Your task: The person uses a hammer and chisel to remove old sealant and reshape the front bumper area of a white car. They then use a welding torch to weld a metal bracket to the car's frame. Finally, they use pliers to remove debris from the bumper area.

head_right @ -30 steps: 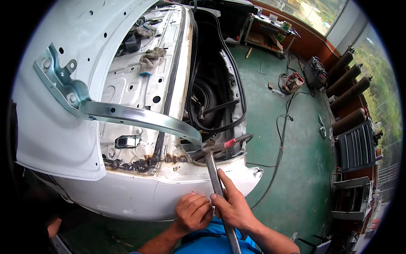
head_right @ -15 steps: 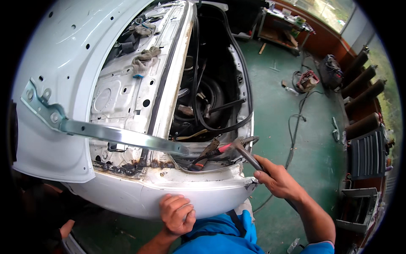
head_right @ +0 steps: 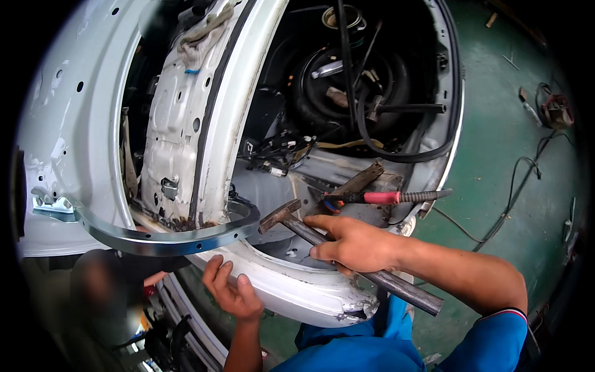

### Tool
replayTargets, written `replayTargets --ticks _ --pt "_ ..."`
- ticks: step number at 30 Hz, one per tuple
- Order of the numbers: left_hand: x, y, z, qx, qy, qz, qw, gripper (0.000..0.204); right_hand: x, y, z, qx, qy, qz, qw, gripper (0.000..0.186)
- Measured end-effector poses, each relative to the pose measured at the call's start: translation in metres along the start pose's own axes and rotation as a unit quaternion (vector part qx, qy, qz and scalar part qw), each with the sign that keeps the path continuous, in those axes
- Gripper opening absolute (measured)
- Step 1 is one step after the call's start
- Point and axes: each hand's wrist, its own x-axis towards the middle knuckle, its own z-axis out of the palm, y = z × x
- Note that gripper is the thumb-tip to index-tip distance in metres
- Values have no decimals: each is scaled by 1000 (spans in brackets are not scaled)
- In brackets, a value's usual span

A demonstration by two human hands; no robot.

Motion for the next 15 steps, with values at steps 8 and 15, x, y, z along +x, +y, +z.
replayTargets --ticks 8,15 --pt "3 8 0 44 -20 -8 999 35 13 -7 -10 18 -66 -15 998 71" --pt "1 9 -2 62 -30 -23 997 35 17 -15 -22 -13 -75 -9 997 69"
